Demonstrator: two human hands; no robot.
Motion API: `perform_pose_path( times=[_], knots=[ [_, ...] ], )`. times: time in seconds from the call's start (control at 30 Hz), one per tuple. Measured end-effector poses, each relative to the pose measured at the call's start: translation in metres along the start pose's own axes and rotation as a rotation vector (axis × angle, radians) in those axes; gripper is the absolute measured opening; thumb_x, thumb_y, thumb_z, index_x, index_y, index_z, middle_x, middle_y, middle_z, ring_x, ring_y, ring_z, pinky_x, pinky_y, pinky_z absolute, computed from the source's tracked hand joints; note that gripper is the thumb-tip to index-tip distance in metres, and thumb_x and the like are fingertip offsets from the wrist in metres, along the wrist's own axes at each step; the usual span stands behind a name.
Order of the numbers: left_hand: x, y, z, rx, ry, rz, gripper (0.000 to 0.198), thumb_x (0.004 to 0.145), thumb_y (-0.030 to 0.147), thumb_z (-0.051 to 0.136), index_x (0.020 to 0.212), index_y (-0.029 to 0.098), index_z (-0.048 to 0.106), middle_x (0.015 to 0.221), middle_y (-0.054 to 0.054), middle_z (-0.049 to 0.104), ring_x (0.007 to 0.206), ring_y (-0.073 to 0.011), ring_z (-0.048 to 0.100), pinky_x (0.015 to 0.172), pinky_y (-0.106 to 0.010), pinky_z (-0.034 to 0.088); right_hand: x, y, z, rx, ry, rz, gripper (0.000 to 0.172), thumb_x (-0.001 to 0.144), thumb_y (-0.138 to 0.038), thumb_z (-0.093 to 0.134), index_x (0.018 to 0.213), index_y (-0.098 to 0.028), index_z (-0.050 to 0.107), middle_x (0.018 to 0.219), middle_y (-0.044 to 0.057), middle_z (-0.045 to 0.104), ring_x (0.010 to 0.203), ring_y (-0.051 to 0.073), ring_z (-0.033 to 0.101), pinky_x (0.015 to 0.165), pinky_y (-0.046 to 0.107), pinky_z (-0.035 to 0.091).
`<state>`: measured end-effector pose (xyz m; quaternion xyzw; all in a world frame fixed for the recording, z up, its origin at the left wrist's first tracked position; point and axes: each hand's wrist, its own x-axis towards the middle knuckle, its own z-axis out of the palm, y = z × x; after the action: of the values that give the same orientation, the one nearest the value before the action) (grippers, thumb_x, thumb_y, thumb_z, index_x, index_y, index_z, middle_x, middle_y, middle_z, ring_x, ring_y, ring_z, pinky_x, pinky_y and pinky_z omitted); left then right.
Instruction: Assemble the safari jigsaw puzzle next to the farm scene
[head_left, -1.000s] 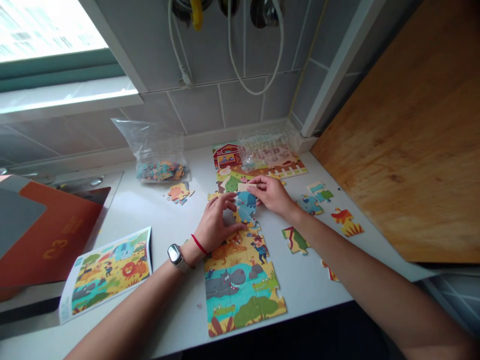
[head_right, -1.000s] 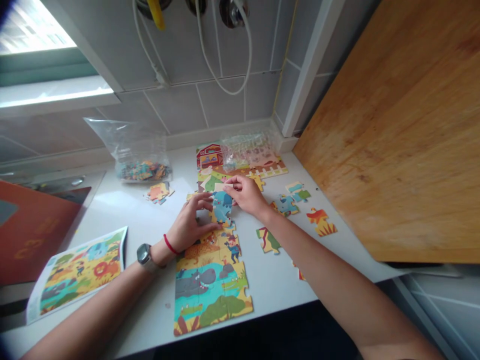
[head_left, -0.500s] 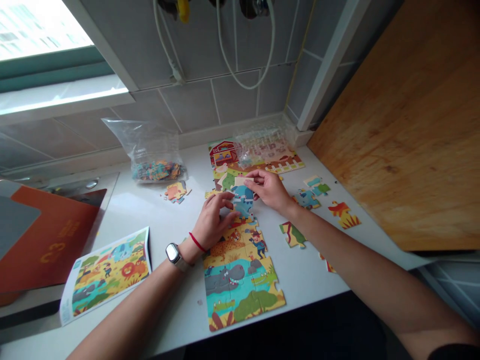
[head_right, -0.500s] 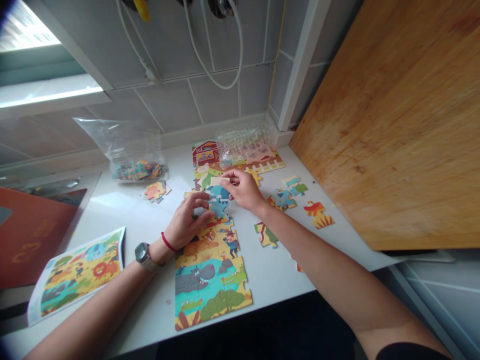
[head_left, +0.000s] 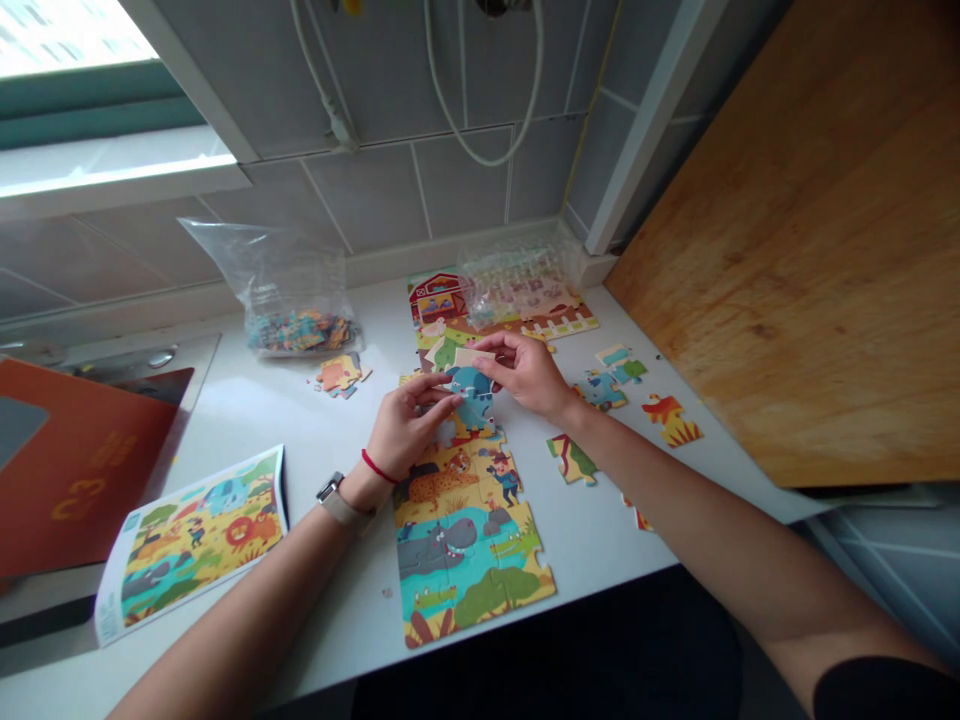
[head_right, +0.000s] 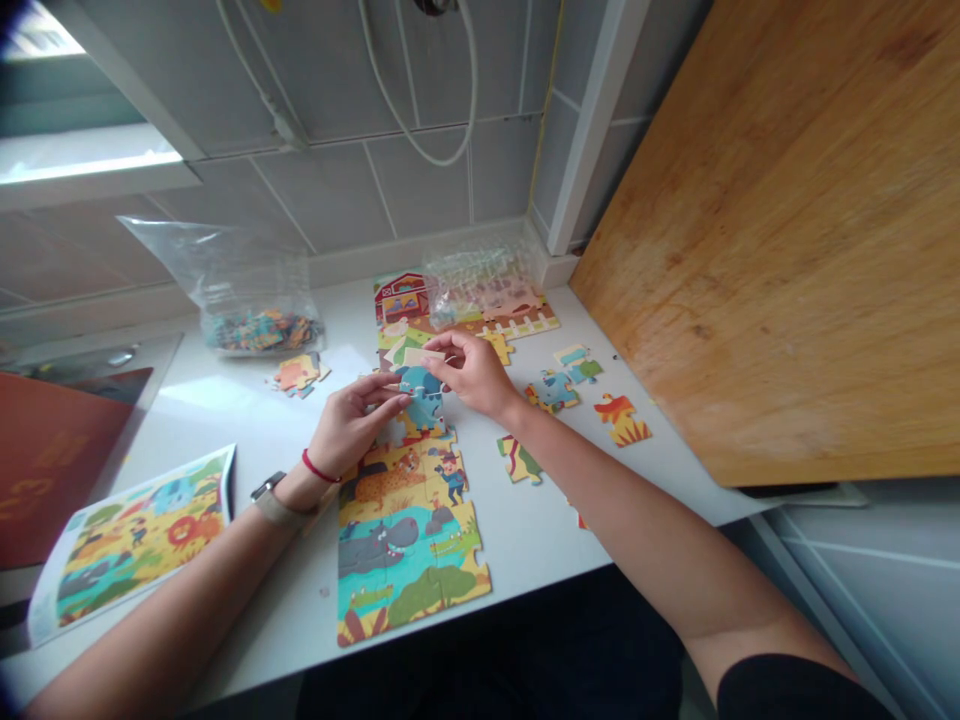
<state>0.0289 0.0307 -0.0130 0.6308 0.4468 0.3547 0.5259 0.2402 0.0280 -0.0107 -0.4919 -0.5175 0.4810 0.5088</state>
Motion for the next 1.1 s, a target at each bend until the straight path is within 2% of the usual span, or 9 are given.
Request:
perform_pose_path(
  times=[0.13, 0.23, 0.33, 0.47, 0.63, 0.73, 0.87, 1.0, 1.1],
  knots=[
    [0.001, 0.002, -0.001, 0.012, 0.018, -0.028, 0.055, 0.07, 0.069, 0.086, 0.086, 0.017, 0.076, 0.082, -0.006, 0.079, 0.073, -0.0194, 0.073, 0.067, -0.029, 0.06, -0.002, -0.003, 0.001, -0.052, 0.003, -0.08, 0.038, 0.08, -0.053, 0.081, 0.1, -0.022, 0.073, 0.1, 0.005, 0.077, 0.08, 0.019, 0.071, 0.067, 0.03, 0.061],
    [0.001, 0.004, -0.003, 0.005, 0.022, -0.043, 0.053, 0.07, 0.068, 0.086, 0.082, 0.017, 0.077, 0.078, -0.004, 0.077, 0.064, -0.0151, 0.067, 0.059, -0.024, 0.054, -0.005, -0.006, 0.002, -0.08, 0.004, -0.115, 0.036, 0.081, -0.051, 0.081, 0.102, -0.023, 0.073, 0.105, 0.006, 0.077, 0.083, 0.019, 0.072, 0.072, 0.032, 0.062],
    [0.001, 0.003, -0.005, -0.05, 0.021, -0.088, 0.051, 0.068, 0.065, 0.089, 0.082, 0.017, 0.078, 0.075, -0.003, 0.076, 0.059, -0.0129, 0.063, 0.054, -0.022, 0.051, -0.006, -0.007, 0.004, -0.037, -0.052, -0.097, 0.042, 0.077, -0.047, 0.085, 0.109, -0.023, 0.071, 0.109, 0.005, 0.078, 0.092, 0.022, 0.075, 0.081, 0.035, 0.063],
    [0.002, 0.0, -0.007, -0.085, 0.063, -0.086, 0.049, 0.067, 0.063, 0.091, 0.082, 0.018, 0.078, 0.076, -0.004, 0.077, 0.061, -0.0135, 0.065, 0.057, -0.023, 0.054, -0.005, -0.004, 0.003, 0.062, -0.164, -0.016, 0.051, 0.072, -0.045, 0.09, 0.113, -0.021, 0.07, 0.104, 0.005, 0.08, 0.101, 0.026, 0.076, 0.092, 0.043, 0.064],
    [-0.001, -0.001, -0.004, -0.044, 0.112, -0.033, 0.046, 0.068, 0.059, 0.091, 0.083, 0.018, 0.077, 0.085, -0.006, 0.08, 0.073, -0.0181, 0.073, 0.067, -0.027, 0.06, -0.006, -0.008, 0.0, 0.036, -0.187, 0.013, 0.052, 0.074, -0.038, 0.089, 0.118, -0.021, 0.068, 0.102, 0.005, 0.079, 0.095, 0.024, 0.078, 0.085, 0.039, 0.066],
    [-0.007, 0.005, 0.0, -0.057, 0.143, -0.03, 0.044, 0.069, 0.056, 0.092, 0.083, 0.018, 0.075, 0.085, -0.006, 0.08, 0.075, -0.0191, 0.075, 0.068, -0.027, 0.062, -0.01, -0.016, -0.004, -0.017, -0.207, -0.007, 0.058, 0.078, -0.028, 0.086, 0.13, -0.023, 0.063, 0.114, 0.006, 0.076, 0.092, 0.021, 0.077, 0.08, 0.034, 0.065],
    [-0.017, 0.015, 0.007, -0.007, 0.177, -0.011, 0.041, 0.074, 0.053, 0.09, 0.084, 0.018, 0.072, 0.084, -0.006, 0.08, 0.075, -0.0193, 0.076, 0.065, -0.027, 0.062, -0.016, -0.029, -0.012, -0.091, -0.276, -0.058, 0.068, 0.081, -0.023, 0.083, 0.144, -0.026, 0.056, 0.125, 0.006, 0.071, 0.089, 0.017, 0.073, 0.077, 0.03, 0.062],
    [-0.025, 0.018, 0.016, 0.014, 0.049, -0.006, 0.041, 0.081, 0.05, 0.085, 0.101, 0.019, 0.067, 0.086, -0.006, 0.081, 0.079, -0.023, 0.079, 0.065, -0.03, 0.064, -0.019, -0.042, -0.032, -0.251, -0.396, -0.009, 0.078, 0.082, -0.023, 0.082, 0.154, -0.024, 0.05, 0.116, 0.006, 0.071, 0.075, 0.013, 0.062, 0.07, 0.028, 0.056],
    [-0.028, 0.016, 0.019, 0.124, -0.011, 0.07, 0.036, 0.089, 0.044, 0.078, 0.113, 0.02, 0.064, 0.095, -0.006, 0.083, 0.092, -0.0239, 0.08, 0.083, -0.036, 0.064, -0.018, -0.044, -0.049, -0.394, -0.488, 0.066, 0.077, 0.081, -0.023, 0.083, 0.153, -0.02, 0.054, 0.109, 0.005, 0.071, 0.076, 0.013, 0.059, 0.072, 0.028, 0.052]
  ],
)
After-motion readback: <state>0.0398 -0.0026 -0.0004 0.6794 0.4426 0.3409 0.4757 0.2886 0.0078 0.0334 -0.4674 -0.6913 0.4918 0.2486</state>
